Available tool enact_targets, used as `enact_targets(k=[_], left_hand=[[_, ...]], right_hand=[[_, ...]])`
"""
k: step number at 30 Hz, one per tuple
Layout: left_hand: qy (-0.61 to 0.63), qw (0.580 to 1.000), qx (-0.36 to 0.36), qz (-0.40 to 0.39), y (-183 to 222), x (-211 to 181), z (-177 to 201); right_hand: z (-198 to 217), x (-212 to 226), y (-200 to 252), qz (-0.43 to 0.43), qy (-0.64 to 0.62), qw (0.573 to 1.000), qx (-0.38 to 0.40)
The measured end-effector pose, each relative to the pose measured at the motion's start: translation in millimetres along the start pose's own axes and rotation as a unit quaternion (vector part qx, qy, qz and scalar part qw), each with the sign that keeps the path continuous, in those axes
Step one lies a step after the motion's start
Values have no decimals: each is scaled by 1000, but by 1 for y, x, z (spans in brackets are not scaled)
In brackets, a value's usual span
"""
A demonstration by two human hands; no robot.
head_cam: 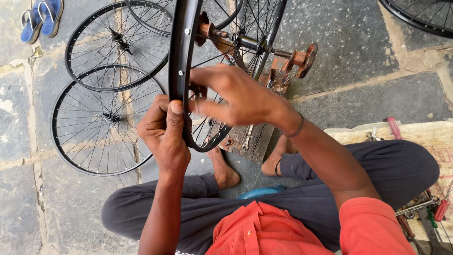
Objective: The person threads spokes through the rim of a bicycle wheel, then places the wheel on a truing stand to spin it and check for alignment, repeating the process with different wheels.
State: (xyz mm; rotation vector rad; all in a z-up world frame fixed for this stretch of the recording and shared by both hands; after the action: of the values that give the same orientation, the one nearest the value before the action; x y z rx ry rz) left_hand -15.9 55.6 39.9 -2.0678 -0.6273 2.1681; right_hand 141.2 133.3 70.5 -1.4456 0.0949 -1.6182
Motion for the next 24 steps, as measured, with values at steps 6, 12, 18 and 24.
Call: enact_targets(k=[6, 12, 18, 24], left_hand=[[23, 999, -16, 46, -4, -1, -1], [28, 997, 69, 31, -54, -54, -21], [69, 996, 27, 58, -3, 22, 12], [209, 845, -258, 420, 138, 271, 84]], right_hand=[[0, -4, 2, 31, 250, 968, -9], [17, -21, 17, -50, 96, 981, -160], [14, -72, 119, -194, -28, 901, -387], [-74, -228, 280, -596, -22, 761, -254]])
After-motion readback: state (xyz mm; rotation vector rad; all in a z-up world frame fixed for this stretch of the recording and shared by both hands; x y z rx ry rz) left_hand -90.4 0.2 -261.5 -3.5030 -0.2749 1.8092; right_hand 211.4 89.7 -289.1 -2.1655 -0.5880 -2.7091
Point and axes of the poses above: each hand's wrist, its own y-axis away from the middle knuckle, its own z-axis out of the back of the hand, x = y × z, the point moved 5 cm from there along -y, towards the middle knuckle
